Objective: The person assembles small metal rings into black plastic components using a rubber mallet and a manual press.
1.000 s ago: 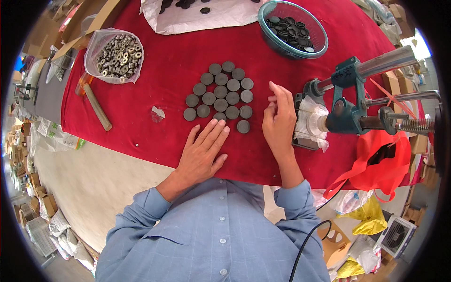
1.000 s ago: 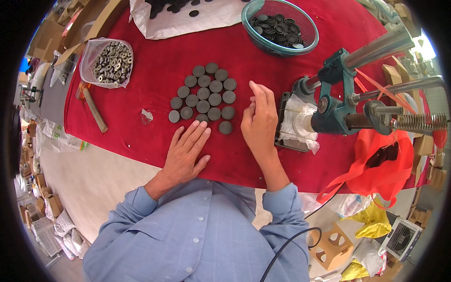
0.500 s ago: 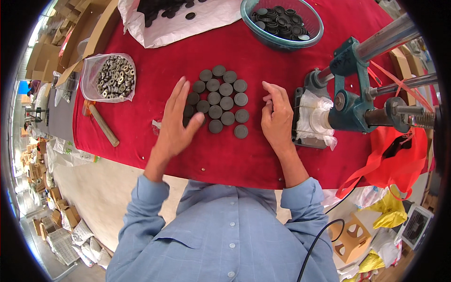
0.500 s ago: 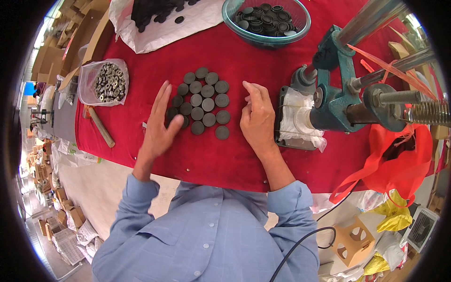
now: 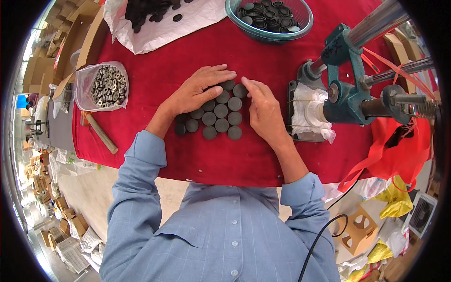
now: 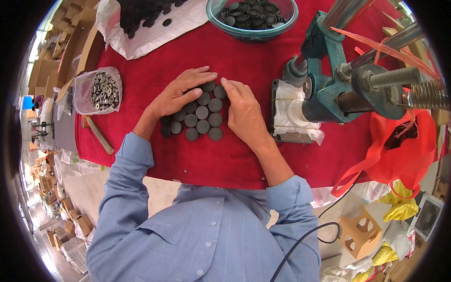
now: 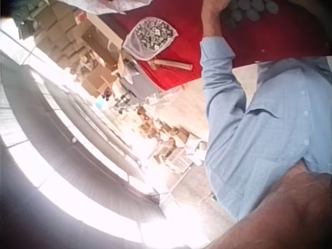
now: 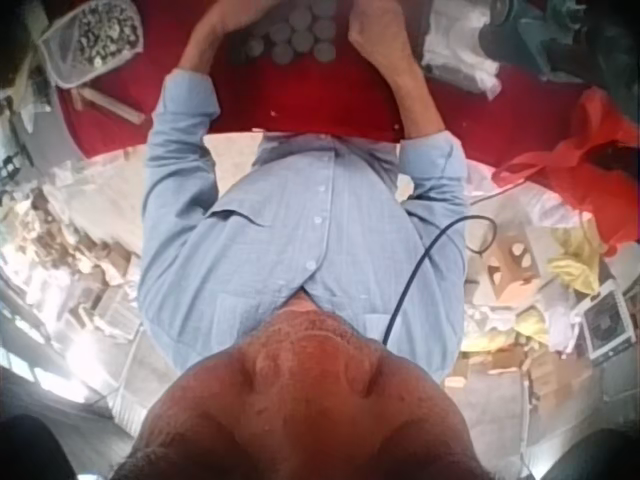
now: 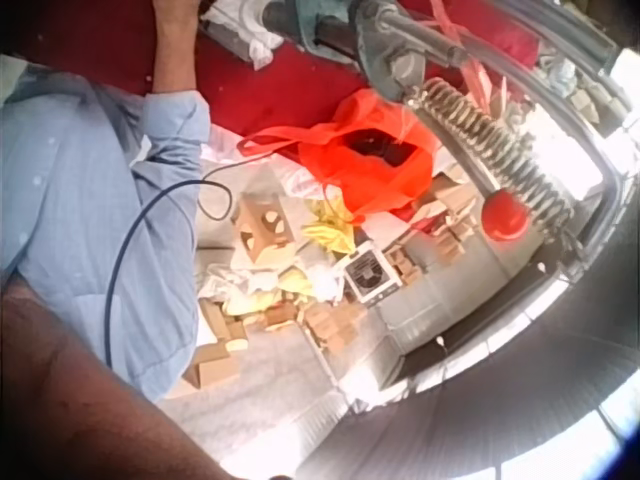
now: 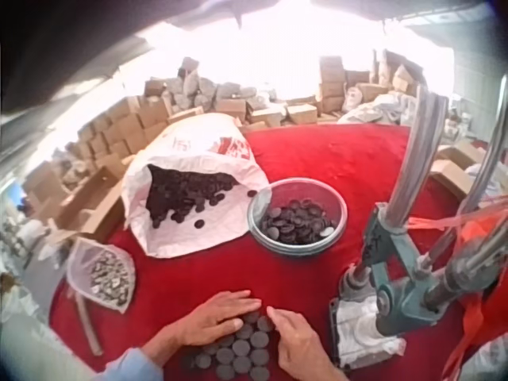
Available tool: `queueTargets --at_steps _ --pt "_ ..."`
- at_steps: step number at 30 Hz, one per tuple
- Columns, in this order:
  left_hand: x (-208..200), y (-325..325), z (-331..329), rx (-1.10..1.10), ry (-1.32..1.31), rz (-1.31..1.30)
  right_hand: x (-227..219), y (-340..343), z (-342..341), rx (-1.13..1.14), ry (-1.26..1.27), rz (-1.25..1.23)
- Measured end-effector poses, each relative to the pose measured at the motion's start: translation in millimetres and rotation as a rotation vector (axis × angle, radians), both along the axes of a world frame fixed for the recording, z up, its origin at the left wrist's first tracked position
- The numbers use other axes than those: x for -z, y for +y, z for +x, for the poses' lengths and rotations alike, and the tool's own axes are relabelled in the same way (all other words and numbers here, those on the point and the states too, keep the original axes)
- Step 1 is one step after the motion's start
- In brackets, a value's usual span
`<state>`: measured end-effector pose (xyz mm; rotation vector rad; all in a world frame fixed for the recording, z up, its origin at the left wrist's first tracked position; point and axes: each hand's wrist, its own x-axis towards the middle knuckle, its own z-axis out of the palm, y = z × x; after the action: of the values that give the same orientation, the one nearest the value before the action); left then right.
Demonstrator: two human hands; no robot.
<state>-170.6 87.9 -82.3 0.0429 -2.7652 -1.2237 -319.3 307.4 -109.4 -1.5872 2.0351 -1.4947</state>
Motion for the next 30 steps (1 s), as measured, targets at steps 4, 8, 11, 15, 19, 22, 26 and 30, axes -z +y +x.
queueTargets --at_steps 4,8,11,15,19,22,26,30 --pt "-2.4 0.2 10.4 -0.001 -0.008 0.015 -3.1 -1.4 -1.6 -0.105 -0.056 -0.032" --pt "-8.4 1.8 27.7 -0.123 0.024 0.08 -4.9 -1.8 -2.2 -0.12 -0.139 -0.014" --pt "-13.7 8.6 47.6 -0.304 0.065 0.064 -2.5 -2.7 -2.7 -0.059 -0.212 -0.054" --pt "-17.5 16.1 85.2 -0.529 0.08 0.02 -5.1 -2.1 -3.2 -0.068 -0.173 -0.041" --pt "-12.7 39.9 113.0 -0.682 0.085 0.126 -7.9 -0.7 -1.4 -0.112 -0.111 -0.02" --pt "-5.6 62.6 123.4 -0.722 0.121 0.12 -3.0 -1.8 -0.9 -0.09 -0.151 -0.041" --pt "-4.8 89.1 130.3 -0.79 0.13 -0.128 0.2 -2.3 0.1 -0.056 -0.183 -0.024" --pt "-3.1 108.8 133.0 -0.703 0.174 -0.366 -5.3 -2.7 1.3 -0.044 -0.143 -0.031"
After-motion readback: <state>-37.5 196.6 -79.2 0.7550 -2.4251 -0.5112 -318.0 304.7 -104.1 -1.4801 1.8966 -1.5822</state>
